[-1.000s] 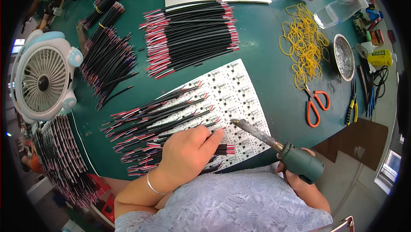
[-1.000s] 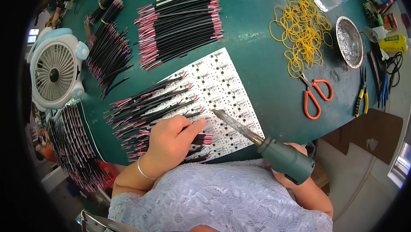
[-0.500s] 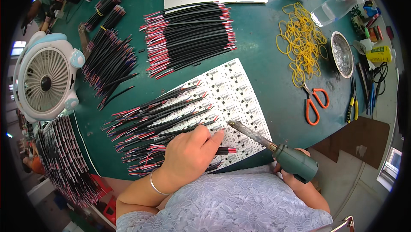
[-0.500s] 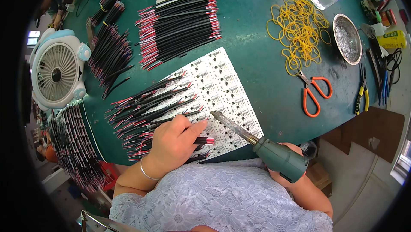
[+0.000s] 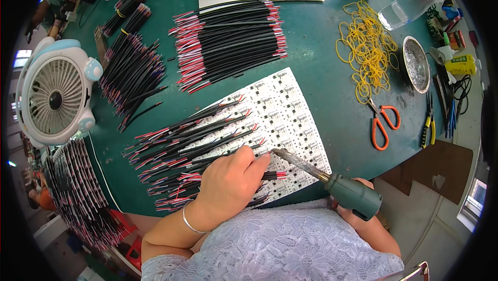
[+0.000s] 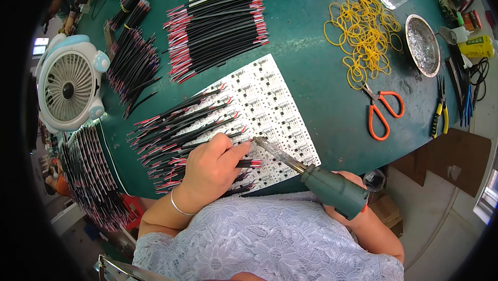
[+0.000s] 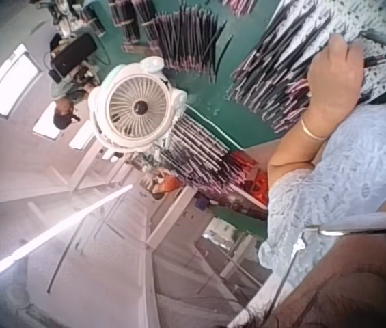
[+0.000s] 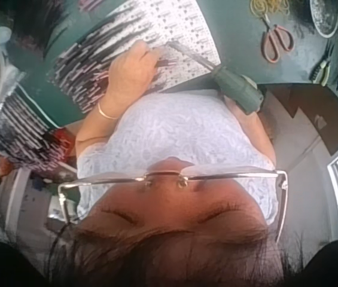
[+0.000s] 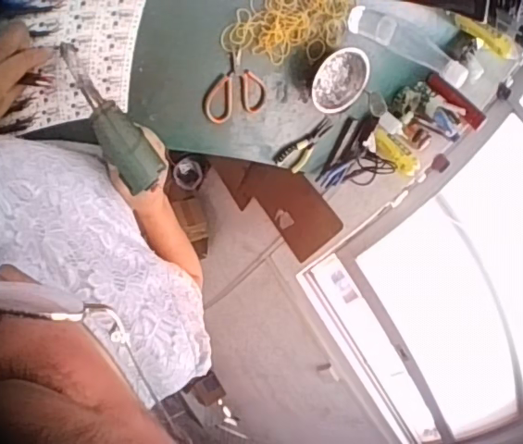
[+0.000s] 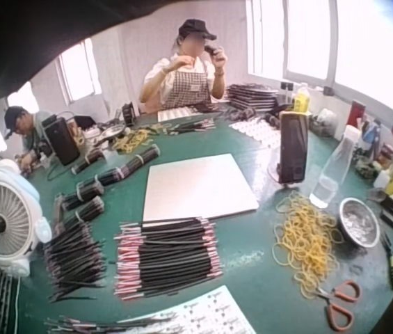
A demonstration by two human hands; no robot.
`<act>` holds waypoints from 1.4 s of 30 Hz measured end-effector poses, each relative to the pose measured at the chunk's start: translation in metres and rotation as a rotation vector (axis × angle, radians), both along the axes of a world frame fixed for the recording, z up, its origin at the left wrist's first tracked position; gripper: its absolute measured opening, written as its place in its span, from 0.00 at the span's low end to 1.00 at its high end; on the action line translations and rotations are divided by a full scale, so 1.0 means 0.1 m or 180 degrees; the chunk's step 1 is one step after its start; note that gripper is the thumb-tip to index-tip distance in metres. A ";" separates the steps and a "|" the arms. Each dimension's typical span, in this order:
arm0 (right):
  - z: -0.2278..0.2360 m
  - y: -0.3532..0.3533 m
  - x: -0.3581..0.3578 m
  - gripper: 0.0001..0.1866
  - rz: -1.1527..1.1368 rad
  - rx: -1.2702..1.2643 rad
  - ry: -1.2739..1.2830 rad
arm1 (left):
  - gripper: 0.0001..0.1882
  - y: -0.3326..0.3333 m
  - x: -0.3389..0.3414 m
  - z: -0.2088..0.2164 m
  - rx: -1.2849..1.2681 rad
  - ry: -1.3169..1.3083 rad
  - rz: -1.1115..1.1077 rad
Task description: The person aligns wires onto a circuit board by hand and solders them in place using a soldering gun.
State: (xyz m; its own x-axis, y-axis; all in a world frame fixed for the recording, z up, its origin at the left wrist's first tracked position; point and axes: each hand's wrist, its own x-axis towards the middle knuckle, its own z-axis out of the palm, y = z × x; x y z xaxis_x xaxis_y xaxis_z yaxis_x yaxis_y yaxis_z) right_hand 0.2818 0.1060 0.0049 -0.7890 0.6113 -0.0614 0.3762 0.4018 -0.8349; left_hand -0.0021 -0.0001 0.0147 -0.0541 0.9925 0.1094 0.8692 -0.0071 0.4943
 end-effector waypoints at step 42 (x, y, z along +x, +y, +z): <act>0.06 -0.02 0.05 0.08 -0.0054 -0.0882 0.0374 | 0.11 -0.02 -0.02 -0.05 0.0128 -0.0068 -0.0063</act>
